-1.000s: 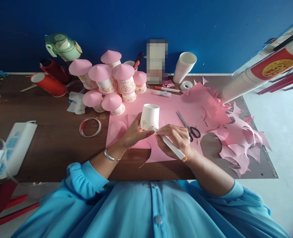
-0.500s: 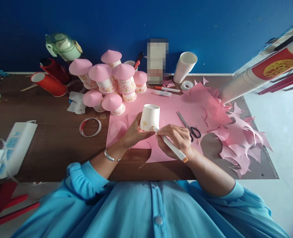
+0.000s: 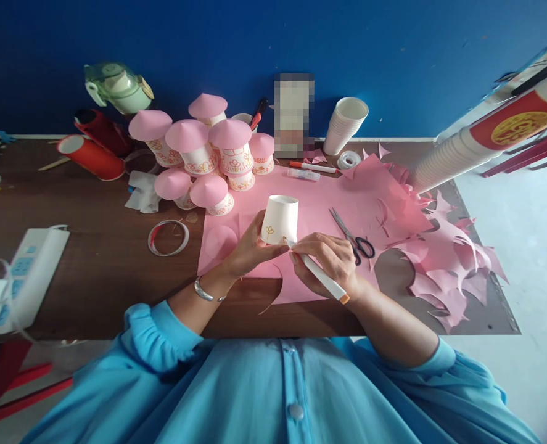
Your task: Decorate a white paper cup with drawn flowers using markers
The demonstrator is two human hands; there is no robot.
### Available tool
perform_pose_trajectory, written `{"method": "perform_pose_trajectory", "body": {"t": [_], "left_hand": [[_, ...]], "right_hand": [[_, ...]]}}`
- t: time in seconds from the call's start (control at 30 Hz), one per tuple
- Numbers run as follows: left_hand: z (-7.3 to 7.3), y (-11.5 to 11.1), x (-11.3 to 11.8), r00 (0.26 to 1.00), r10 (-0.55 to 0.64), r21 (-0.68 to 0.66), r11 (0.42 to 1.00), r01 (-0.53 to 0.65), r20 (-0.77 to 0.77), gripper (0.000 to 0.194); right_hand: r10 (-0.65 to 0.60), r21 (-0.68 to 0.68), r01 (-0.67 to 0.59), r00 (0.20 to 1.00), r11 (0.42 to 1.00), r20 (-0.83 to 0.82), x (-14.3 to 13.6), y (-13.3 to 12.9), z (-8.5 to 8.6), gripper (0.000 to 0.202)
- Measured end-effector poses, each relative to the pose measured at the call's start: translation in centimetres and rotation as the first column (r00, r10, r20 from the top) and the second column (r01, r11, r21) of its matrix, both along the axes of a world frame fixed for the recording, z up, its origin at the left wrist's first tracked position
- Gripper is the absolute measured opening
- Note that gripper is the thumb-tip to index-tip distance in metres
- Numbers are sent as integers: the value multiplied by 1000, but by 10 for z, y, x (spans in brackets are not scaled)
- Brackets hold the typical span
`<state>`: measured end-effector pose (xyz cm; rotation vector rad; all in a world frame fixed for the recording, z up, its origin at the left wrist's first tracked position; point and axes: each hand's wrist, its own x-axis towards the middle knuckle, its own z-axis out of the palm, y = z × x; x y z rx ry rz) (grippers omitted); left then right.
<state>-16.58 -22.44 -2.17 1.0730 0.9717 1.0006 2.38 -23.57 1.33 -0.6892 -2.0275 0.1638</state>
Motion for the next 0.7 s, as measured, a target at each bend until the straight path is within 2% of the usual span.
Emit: {"method": "perform_pose_trajectory", "body": {"t": [0.7], "left_hand": [[-6, 1, -1, 999, -2, -29, 1000, 3, 35, 68]], "right_hand": [[-5, -8, 5, 1000, 1000, -23, 0, 0, 0, 17]]}}
